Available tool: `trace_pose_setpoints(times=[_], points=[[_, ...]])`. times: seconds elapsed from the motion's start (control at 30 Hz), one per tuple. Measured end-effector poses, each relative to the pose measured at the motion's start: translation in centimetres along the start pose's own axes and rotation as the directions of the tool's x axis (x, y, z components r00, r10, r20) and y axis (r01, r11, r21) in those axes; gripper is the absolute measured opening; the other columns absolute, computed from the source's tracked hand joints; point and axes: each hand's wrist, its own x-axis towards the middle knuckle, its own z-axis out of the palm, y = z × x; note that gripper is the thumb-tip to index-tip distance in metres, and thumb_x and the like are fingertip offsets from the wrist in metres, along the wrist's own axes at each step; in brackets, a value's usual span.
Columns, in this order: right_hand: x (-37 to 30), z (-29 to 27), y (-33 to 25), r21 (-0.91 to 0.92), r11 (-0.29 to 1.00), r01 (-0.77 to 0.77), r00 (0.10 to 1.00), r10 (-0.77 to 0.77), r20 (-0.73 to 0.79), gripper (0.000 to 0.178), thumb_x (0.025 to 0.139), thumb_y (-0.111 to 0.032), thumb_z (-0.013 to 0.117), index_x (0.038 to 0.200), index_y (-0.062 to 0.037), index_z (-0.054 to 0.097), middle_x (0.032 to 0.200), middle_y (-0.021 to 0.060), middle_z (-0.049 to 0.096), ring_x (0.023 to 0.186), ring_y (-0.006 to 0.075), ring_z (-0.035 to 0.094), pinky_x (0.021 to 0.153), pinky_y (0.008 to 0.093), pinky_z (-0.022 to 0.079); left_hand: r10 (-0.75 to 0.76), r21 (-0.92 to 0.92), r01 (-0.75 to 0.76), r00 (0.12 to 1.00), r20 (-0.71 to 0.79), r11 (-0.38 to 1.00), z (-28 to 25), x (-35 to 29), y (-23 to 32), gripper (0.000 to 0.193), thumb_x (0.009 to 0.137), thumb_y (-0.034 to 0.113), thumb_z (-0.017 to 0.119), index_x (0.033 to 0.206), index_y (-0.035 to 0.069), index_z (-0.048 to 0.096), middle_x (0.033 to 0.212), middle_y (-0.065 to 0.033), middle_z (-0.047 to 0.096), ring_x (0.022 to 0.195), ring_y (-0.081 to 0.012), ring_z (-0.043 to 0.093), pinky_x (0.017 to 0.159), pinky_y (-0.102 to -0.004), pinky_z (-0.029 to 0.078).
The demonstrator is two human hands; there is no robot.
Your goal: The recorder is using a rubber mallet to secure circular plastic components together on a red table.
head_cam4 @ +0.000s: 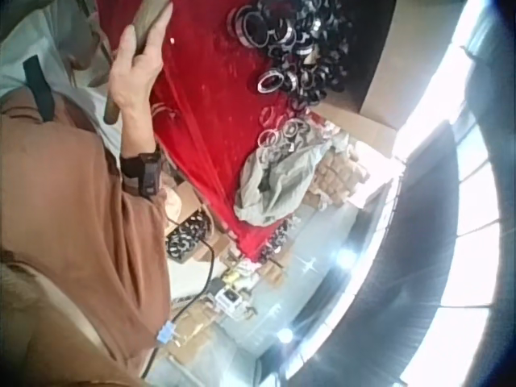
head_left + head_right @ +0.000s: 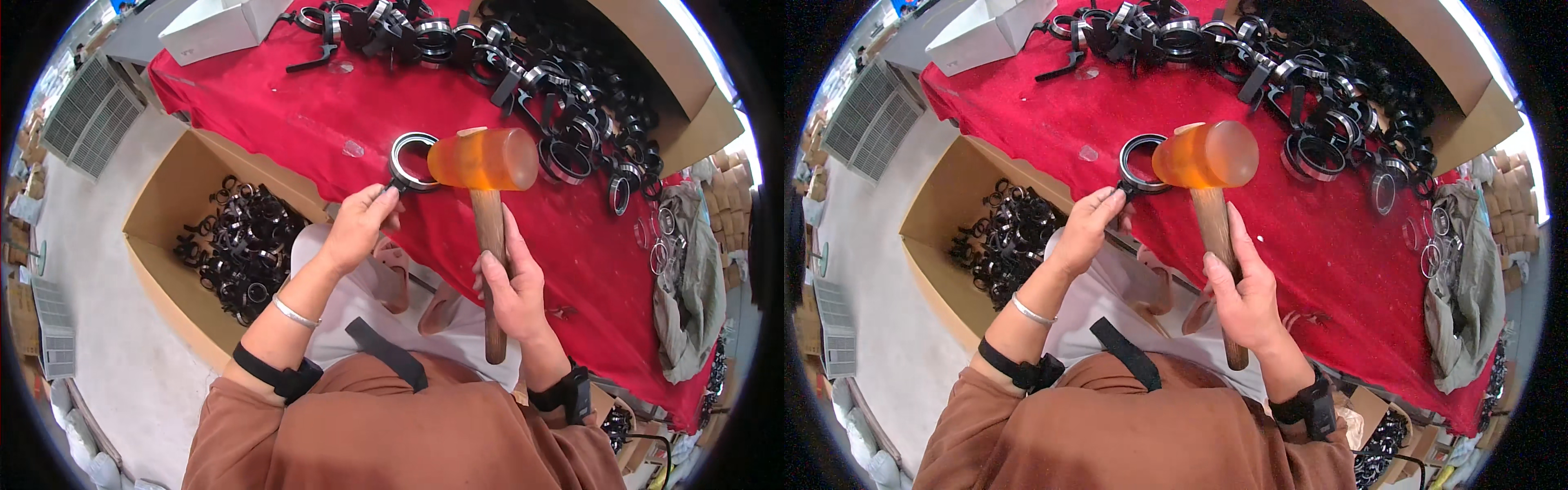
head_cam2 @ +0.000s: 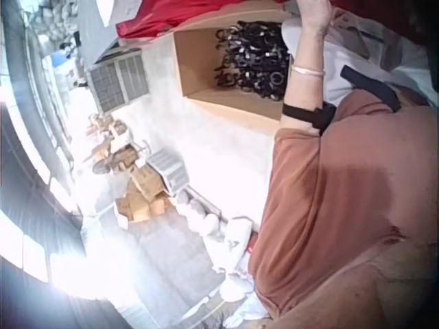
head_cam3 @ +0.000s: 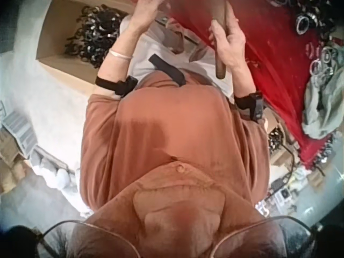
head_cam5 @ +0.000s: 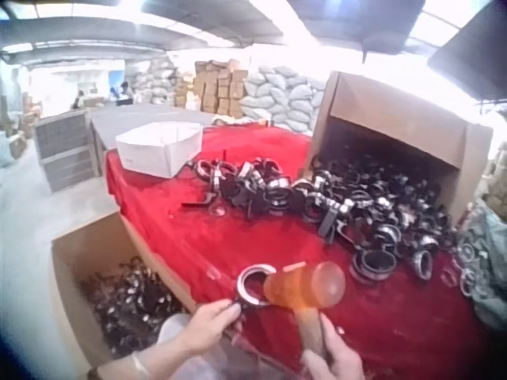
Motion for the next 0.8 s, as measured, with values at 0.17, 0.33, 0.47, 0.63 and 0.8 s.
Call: trace_pose_setpoints(times=[0.17,0.33,0.47,0.63,0.8], points=[[0.4,-0.9,-4.2,0.063,0.998,-0.030,0.992,0.037,-0.120,0.052,0.089,-0.005,0.047,0.138,-0.0056,0.031,0.074,-0.0008,0.053,0.056,0.0031,0.044,0.049,0.0174,0.039,-0.038,-0.025,0.037,0.999,-0.034,0.999,0.0,0.4,-0.1,0.030,0.091,0.026,0.048,0.074,0.002,0.054,0.063,-0.0016,0.051,0.061,-0.0086,0.047,0.058,-0.0233,0.039],[-1.0,-1.0,-3.5,-0.085,0.964,0.251,0.955,-0.261,-0.138,0.054,0.085,-0.001,0.046,0.138,-0.0011,0.030,0.080,0.0083,0.060,0.061,0.0089,0.053,0.057,0.0243,0.047,-0.019,-0.061,0.017,0.999,-0.032,0.998,0.2,0.8,-0.2,0.031,0.091,0.027,0.048,0.073,0.003,0.053,0.063,-0.0010,0.050,0.060,-0.0086,0.046,0.058,-0.0236,0.039],[0.2,-0.4,-3.2,-0.420,0.863,0.280,0.957,-0.215,0.197,0.052,0.086,-0.005,0.052,0.135,-0.0010,0.035,0.092,0.0174,0.063,0.073,0.0161,0.061,0.071,0.0303,0.048,-0.050,-0.108,0.055,0.998,0.046,0.993,-0.5,1.3,-0.2,0.027,0.091,0.026,0.048,0.076,0.004,0.054,0.068,-0.0004,0.051,0.063,-0.0082,0.047,0.061,-0.0235,0.038],[2.2,-0.2,-8.2,-0.092,0.973,0.213,0.977,-0.213,0.006,0.050,0.089,-0.006,0.048,0.136,-0.0022,0.034,0.089,0.0035,0.060,0.060,0.0045,0.047,0.055,0.0200,0.044,-0.132,-0.090,0.134,0.991,0.027,0.987,-0.7,0.9,-0.3,0.023,0.092,0.024,0.049,0.078,0.006,0.055,0.072,0.0009,0.053,0.065,-0.0077,0.047,0.063,-0.0233,0.038],[5.4,1.7,-4.1,-0.549,0.774,0.316,0.948,-0.237,0.211,0.049,0.089,-0.011,0.048,0.135,-0.0062,0.034,0.094,0.0212,0.063,0.077,0.0293,0.065,0.068,0.0322,0.049,-0.172,-0.083,0.179,0.982,0.080,0.980,-0.2,1.0,0.2,0.024,0.091,0.026,0.050,0.078,0.007,0.055,0.071,0.0013,0.053,0.063,-0.0080,0.047,0.061,-0.0235,0.038]])
